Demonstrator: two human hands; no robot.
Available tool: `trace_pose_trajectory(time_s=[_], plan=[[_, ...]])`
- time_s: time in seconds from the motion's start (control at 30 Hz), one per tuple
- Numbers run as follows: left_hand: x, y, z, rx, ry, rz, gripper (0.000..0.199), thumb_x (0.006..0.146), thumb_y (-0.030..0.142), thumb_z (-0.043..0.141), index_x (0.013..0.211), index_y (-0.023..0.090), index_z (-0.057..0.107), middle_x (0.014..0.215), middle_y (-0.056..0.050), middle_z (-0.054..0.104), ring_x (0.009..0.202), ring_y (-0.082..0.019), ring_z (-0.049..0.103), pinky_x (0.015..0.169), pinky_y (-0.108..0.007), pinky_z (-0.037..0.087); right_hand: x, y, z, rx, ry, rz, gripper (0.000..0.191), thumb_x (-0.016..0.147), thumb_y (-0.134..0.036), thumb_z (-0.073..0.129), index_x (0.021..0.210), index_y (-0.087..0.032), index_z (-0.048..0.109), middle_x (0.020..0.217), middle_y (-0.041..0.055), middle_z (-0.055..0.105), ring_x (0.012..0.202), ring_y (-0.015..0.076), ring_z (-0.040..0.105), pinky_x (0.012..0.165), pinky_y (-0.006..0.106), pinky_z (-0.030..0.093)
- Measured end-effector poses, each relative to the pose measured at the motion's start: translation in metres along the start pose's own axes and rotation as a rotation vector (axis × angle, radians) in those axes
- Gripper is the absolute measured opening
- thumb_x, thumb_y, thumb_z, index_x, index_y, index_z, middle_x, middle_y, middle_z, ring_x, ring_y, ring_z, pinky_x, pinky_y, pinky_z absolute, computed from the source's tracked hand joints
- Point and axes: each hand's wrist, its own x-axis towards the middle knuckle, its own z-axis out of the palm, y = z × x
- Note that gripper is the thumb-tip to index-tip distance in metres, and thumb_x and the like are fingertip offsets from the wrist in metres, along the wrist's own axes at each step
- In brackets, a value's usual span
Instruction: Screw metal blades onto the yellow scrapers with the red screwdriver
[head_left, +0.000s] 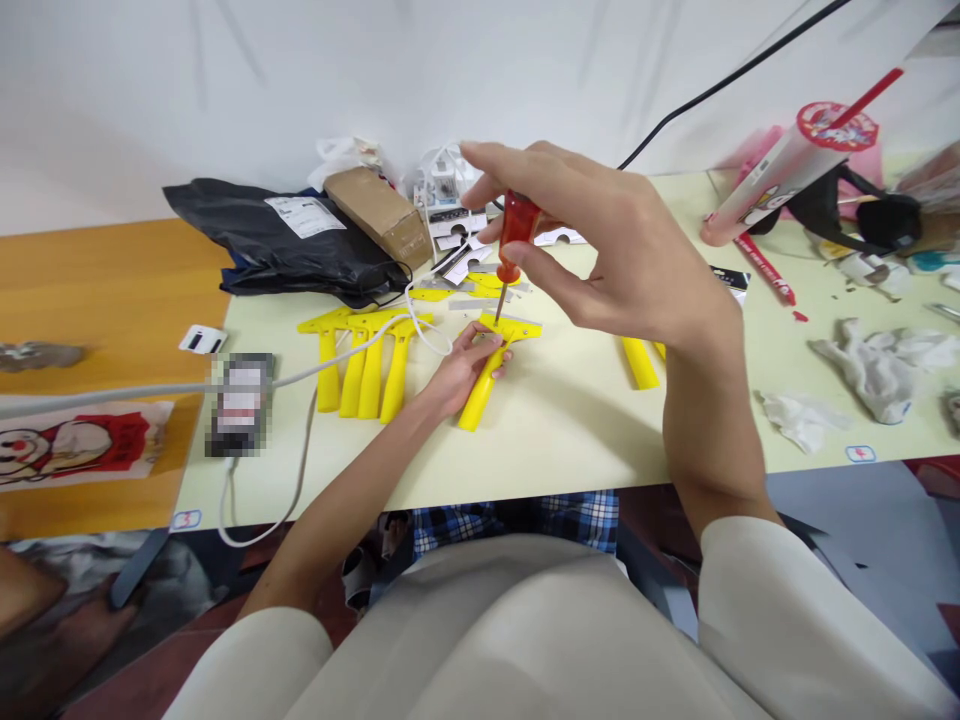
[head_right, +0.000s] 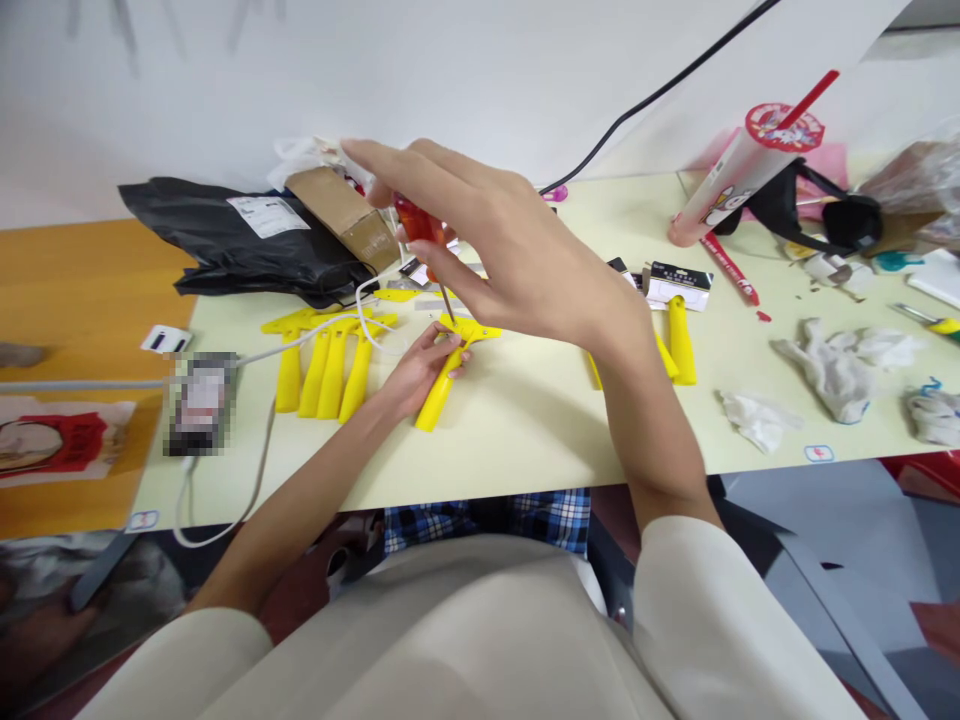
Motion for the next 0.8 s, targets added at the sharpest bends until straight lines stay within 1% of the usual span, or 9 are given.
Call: trace_pose_trajectory(time_s=[0.1, 0.17, 0.27, 0.37, 0.5, 0.57, 0.63, 0.7, 0.8], plan=[[-0.001, 0.001, 0.002, 0.004, -0.007, -0.005, 0.043, 0.083, 0.022, 0.095, 0.100, 0.023, 0.055, 0.098, -0.002, 0.070, 0.080, -0.014, 0.070, 0.058, -0.022, 0.045, 0.002, 0.006, 0.004, -0.026, 0.062, 0.000, 0.046, 0.101, -0.039, 0.066, 0.148, -0.039, 0.068, 0.119, 0.0043, 0.080, 0.106, 0.0318, 0.076, 0.102, 0.049, 0.063], [-0.001, 0.000, 0.002, 0.005, -0.013, -0.005, 0.044, 0.083, 0.022, 0.095, 0.100, 0.023, 0.055, 0.098, -0.002, 0.071, 0.080, -0.014, 0.071, 0.058, -0.022, 0.045, 0.002, 0.004, 0.004, -0.043, 0.058, 0.025, 0.044, 0.102, -0.045, 0.069, 0.145, -0.040, 0.070, 0.113, 0.0042, 0.080, 0.105, 0.0314, 0.075, 0.103, 0.047, 0.062], [-0.001, -0.001, 0.000, 0.005, -0.010, -0.004, 0.044, 0.082, 0.022, 0.096, 0.100, 0.023, 0.055, 0.099, -0.002, 0.070, 0.081, -0.014, 0.071, 0.058, -0.022, 0.045, 0.001, -0.004, -0.001, -0.053, 0.005, 0.042, 0.047, 0.113, -0.040, 0.053, 0.157, -0.028, 0.063, 0.130, 0.0086, 0.076, 0.117, 0.0285, 0.070, 0.112, 0.045, 0.058], [0.001, -0.002, -0.002, 0.007, -0.004, 0.005, 0.044, 0.083, 0.023, 0.096, 0.101, 0.022, 0.056, 0.100, -0.002, 0.070, 0.082, -0.014, 0.071, 0.058, -0.022, 0.045, -0.001, -0.008, -0.003, -0.015, -0.014, 0.007, 0.049, 0.113, -0.033, 0.046, 0.161, -0.030, 0.059, 0.143, 0.0076, 0.072, 0.124, 0.0272, 0.070, 0.117, 0.045, 0.056], [0.000, -0.002, -0.001, 0.017, -0.021, 0.008, 0.044, 0.083, 0.024, 0.096, 0.103, 0.022, 0.056, 0.102, -0.002, 0.071, 0.082, -0.014, 0.071, 0.058, -0.022, 0.046, -0.002, -0.001, 0.002, -0.031, 0.053, 0.070, 0.045, 0.106, -0.041, 0.062, 0.151, -0.037, 0.067, 0.126, 0.0059, 0.079, 0.114, 0.0311, 0.075, 0.110, 0.048, 0.062], [0.000, -0.001, 0.000, 0.021, -0.018, 0.003, 0.045, 0.082, 0.024, 0.096, 0.103, 0.023, 0.056, 0.102, -0.002, 0.071, 0.081, -0.014, 0.071, 0.058, -0.022, 0.046, -0.002, 0.002, 0.004, -0.073, 0.070, 0.071, 0.044, 0.104, -0.046, 0.066, 0.147, -0.038, 0.070, 0.119, 0.0064, 0.079, 0.110, 0.0321, 0.074, 0.107, 0.049, 0.063], [0.000, -0.001, 0.000, 0.019, -0.011, -0.001, 0.046, 0.081, 0.024, 0.097, 0.102, 0.023, 0.056, 0.100, -0.002, 0.071, 0.080, -0.014, 0.071, 0.058, -0.022, 0.045, -0.001, 0.001, 0.003, -0.081, 0.067, 0.033, 0.045, 0.108, -0.043, 0.059, 0.151, -0.031, 0.068, 0.122, 0.0090, 0.078, 0.111, 0.0305, 0.072, 0.107, 0.048, 0.061], [0.000, -0.001, 0.000, 0.014, -0.006, 0.000, 0.047, 0.081, 0.024, 0.097, 0.102, 0.023, 0.055, 0.099, -0.002, 0.070, 0.081, -0.014, 0.071, 0.058, -0.022, 0.045, 0.000, -0.003, 0.000, -0.039, 0.049, -0.008, 0.048, 0.112, -0.035, 0.052, 0.157, -0.023, 0.064, 0.133, 0.0116, 0.075, 0.117, 0.0284, 0.071, 0.112, 0.047, 0.059], [0.000, -0.001, 0.000, 0.017, -0.001, 0.004, 0.046, 0.082, 0.024, 0.096, 0.101, 0.023, 0.055, 0.098, -0.001, 0.070, 0.081, -0.014, 0.070, 0.059, -0.022, 0.045, 0.001, -0.005, -0.002, 0.001, 0.006, 0.028, 0.047, 0.111, -0.034, 0.053, 0.157, -0.030, 0.063, 0.140, 0.0083, 0.075, 0.122, 0.0279, 0.073, 0.114, 0.046, 0.059]])
